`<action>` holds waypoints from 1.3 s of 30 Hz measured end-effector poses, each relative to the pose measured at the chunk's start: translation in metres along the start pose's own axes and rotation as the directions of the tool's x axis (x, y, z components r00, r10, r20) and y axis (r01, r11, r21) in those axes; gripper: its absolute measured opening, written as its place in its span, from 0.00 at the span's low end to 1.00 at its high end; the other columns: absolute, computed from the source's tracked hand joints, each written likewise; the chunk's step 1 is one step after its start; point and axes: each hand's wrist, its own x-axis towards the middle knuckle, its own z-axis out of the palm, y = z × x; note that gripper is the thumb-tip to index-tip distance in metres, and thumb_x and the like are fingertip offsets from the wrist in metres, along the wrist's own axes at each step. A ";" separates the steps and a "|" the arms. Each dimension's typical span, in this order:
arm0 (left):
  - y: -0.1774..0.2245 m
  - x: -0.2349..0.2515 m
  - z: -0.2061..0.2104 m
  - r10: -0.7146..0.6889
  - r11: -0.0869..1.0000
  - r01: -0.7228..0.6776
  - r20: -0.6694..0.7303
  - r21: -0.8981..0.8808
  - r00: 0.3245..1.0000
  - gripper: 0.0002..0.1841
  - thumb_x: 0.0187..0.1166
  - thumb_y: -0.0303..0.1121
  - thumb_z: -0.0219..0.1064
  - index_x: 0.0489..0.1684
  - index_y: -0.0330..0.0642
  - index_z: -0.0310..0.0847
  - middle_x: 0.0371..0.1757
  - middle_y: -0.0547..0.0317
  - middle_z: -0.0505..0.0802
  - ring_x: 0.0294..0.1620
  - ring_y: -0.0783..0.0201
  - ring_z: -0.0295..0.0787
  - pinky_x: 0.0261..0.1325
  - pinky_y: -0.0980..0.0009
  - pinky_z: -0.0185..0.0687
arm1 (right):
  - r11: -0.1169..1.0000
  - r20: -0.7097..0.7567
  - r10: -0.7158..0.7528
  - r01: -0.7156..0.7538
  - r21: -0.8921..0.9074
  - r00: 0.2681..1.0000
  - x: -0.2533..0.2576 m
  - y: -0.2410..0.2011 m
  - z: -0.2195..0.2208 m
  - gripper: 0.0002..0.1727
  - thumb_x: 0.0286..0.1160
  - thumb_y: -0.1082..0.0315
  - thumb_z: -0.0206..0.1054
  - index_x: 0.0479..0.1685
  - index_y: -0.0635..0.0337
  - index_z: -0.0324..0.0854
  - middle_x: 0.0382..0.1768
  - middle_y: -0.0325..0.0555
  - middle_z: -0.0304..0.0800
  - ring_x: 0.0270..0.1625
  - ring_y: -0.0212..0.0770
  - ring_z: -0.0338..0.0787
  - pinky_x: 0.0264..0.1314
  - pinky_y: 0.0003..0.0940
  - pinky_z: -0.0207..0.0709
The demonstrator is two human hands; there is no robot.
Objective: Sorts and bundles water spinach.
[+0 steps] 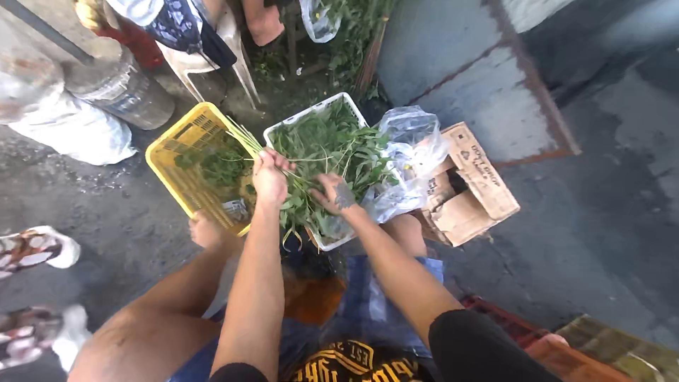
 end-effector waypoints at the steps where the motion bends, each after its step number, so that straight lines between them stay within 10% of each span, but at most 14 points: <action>1: 0.012 0.004 -0.002 0.005 1.000 -0.005 0.016 -0.017 1.000 0.16 0.97 0.39 0.35 0.44 0.52 0.68 0.25 0.68 0.76 0.25 0.65 0.78 0.39 0.59 0.86 | 0.999 0.032 0.025 -0.026 0.019 0.999 -0.001 0.011 0.002 0.28 0.80 0.41 0.66 0.67 0.52 0.85 0.62 0.48 0.91 0.70 0.52 0.86 0.77 0.58 0.74; 9: 0.099 0.020 0.010 0.089 0.980 -0.060 0.148 -0.188 0.985 0.33 0.94 0.55 0.21 0.57 0.53 0.78 0.26 0.66 0.80 0.27 0.64 0.80 0.38 0.62 0.84 | 0.909 0.045 0.244 -0.245 0.337 0.969 -0.011 0.049 -0.040 0.22 0.76 0.56 0.76 0.61 0.61 0.86 0.60 0.60 0.90 0.62 0.57 0.90 0.70 0.62 0.81; 13: 0.116 0.008 0.031 0.139 0.974 -0.076 0.297 -0.216 0.945 0.25 0.96 0.51 0.30 0.47 0.56 0.75 0.28 0.68 0.81 0.30 0.65 0.82 0.43 0.62 0.87 | 0.836 -0.308 0.183 0.016 0.548 0.934 -0.020 -0.001 -0.109 0.18 0.83 0.58 0.67 0.62 0.59 0.86 0.56 0.52 0.91 0.54 0.44 0.91 0.61 0.45 0.86; 17: 0.114 -0.026 0.069 0.123 0.991 -0.089 0.428 -0.099 0.896 0.16 0.95 0.45 0.40 0.47 0.56 0.75 0.31 0.69 0.81 0.35 0.66 0.83 0.49 0.62 0.86 | 0.811 -0.473 -0.084 0.336 0.478 0.877 -0.044 -0.090 -0.166 0.25 0.83 0.54 0.64 0.74 0.57 0.78 0.65 0.47 0.89 0.67 0.41 0.88 0.71 0.45 0.83; 21: 0.115 -0.089 0.107 0.101 0.993 -0.116 0.496 0.000 0.863 0.14 0.95 0.46 0.48 0.53 0.56 0.79 0.38 0.67 0.85 0.41 0.68 0.86 0.50 0.69 0.86 | 0.820 -0.307 -0.146 0.288 0.494 0.940 -0.053 -0.120 -0.149 0.30 0.90 0.49 0.56 0.84 0.54 0.66 0.65 0.49 0.89 0.65 0.47 0.90 0.69 0.56 0.83; 24: 0.121 -0.121 0.113 0.114 0.918 -0.293 0.530 0.267 0.840 0.17 0.95 0.44 0.48 0.60 0.48 0.80 0.46 0.59 0.91 0.46 0.64 0.90 0.53 0.64 0.89 | 0.728 -0.325 -0.145 0.324 0.604 0.934 -0.071 -0.118 -0.129 0.25 0.93 0.50 0.49 0.65 0.61 0.79 0.36 0.48 0.88 0.37 0.42 0.89 0.47 0.47 0.87; 29: 0.113 -0.163 0.094 -0.063 0.936 -0.153 0.581 0.316 0.812 0.24 0.97 0.37 0.38 0.79 0.39 0.72 0.63 0.44 0.91 0.61 0.52 0.91 0.66 0.55 0.86 | 0.417 -0.246 -0.238 0.327 0.848 0.940 -0.121 -0.109 -0.118 0.20 0.95 0.58 0.46 0.48 0.62 0.80 0.26 0.33 0.75 0.28 0.27 0.76 0.37 0.27 0.76; 36: 0.095 -0.177 0.084 -0.189 0.972 0.051 0.639 0.228 0.746 0.15 0.91 0.34 0.55 0.65 0.39 0.84 0.47 0.48 0.95 0.48 0.56 0.95 0.58 0.57 0.91 | 0.115 -0.072 -0.437 0.136 0.984 0.897 -0.156 -0.090 -0.114 0.20 0.95 0.54 0.42 0.39 0.53 0.75 0.22 0.28 0.72 0.23 0.26 0.73 0.29 0.24 0.71; 39: 0.093 -0.185 0.082 -0.162 0.966 -0.008 0.634 0.257 0.756 0.11 0.90 0.33 0.57 0.53 0.40 0.86 0.41 0.53 0.94 0.43 0.59 0.94 0.61 0.54 0.90 | 0.169 -0.052 -0.410 0.132 0.977 0.911 -0.163 -0.089 -0.111 0.21 0.94 0.53 0.44 0.43 0.56 0.78 0.28 0.33 0.81 0.29 0.29 0.82 0.37 0.28 0.81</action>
